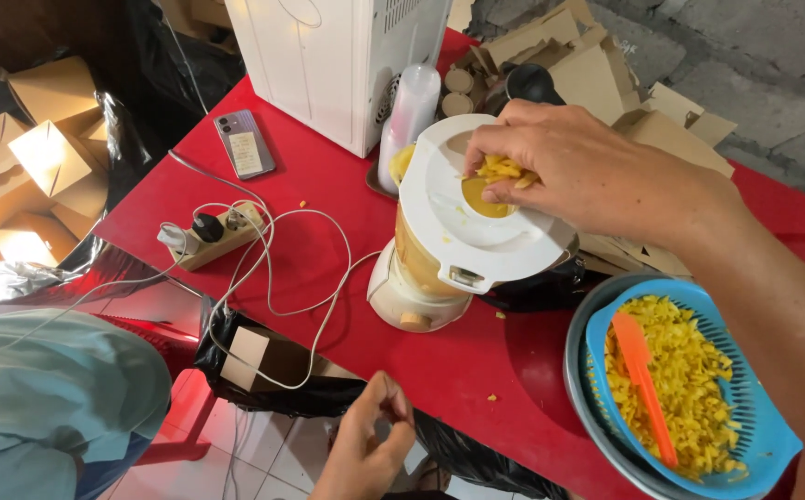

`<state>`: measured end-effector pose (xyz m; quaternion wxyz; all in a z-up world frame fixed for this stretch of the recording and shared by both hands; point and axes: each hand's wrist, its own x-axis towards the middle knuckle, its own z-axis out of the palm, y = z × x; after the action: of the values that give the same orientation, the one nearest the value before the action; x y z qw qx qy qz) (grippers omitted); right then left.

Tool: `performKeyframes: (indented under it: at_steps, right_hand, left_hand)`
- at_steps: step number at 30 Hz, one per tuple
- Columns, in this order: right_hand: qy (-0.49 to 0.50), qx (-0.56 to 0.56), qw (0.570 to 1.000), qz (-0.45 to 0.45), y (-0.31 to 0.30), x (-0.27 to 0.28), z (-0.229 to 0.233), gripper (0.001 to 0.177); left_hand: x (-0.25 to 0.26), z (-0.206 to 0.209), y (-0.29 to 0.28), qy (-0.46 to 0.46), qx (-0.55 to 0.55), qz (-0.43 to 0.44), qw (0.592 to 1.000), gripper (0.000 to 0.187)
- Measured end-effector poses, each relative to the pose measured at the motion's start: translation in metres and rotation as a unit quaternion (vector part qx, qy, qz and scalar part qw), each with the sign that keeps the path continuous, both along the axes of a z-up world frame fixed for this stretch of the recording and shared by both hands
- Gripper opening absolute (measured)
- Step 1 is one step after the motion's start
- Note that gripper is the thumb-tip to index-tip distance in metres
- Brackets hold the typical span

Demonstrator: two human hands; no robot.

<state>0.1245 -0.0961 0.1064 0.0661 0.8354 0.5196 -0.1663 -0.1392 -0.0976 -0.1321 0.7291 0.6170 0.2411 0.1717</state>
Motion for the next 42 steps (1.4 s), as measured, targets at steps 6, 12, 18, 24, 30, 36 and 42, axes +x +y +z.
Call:
performKeyframes:
  at_steps: [6,12,18,24,30,36,42]
  right_hand:
    - [0.017,0.059,0.997,0.046,-0.008,0.011,-0.011,0.033]
    - [0.038,0.091,0.992,0.078,-0.011,0.015,-0.015,0.041]
    - [0.024,0.065,0.995,0.076,-0.007,0.018,-0.014,0.03]
    - [0.043,0.03,0.998,0.019,-0.004,0.011,0.0,0.034]
    - [0.033,0.091,0.993,0.06,-0.009,0.019,-0.003,0.019]
    - [0.026,0.103,0.988,0.114,-0.01,0.02,-0.009,0.016]
    - [-0.005,0.101,0.988,0.115,-0.022,0.027,0.002,0.022]
  left_hand:
    - [0.005,0.028,0.019,0.01,0.02,0.011,1.0,0.012]
    - [0.01,0.038,0.029,0.001,0.088,0.028,0.996,0.012]
    - [0.015,0.042,0.036,0.005,0.089,0.025,0.996,0.013]
    - [0.017,0.042,0.039,0.003,0.087,0.028,0.996,0.015]
    - [0.018,0.049,0.041,0.021,0.078,0.026,0.996,0.014]
    - [0.018,0.044,0.037,0.01,0.092,0.025,0.995,0.015]
    - [0.014,0.046,0.035,0.015,0.088,0.031,0.996,0.016]
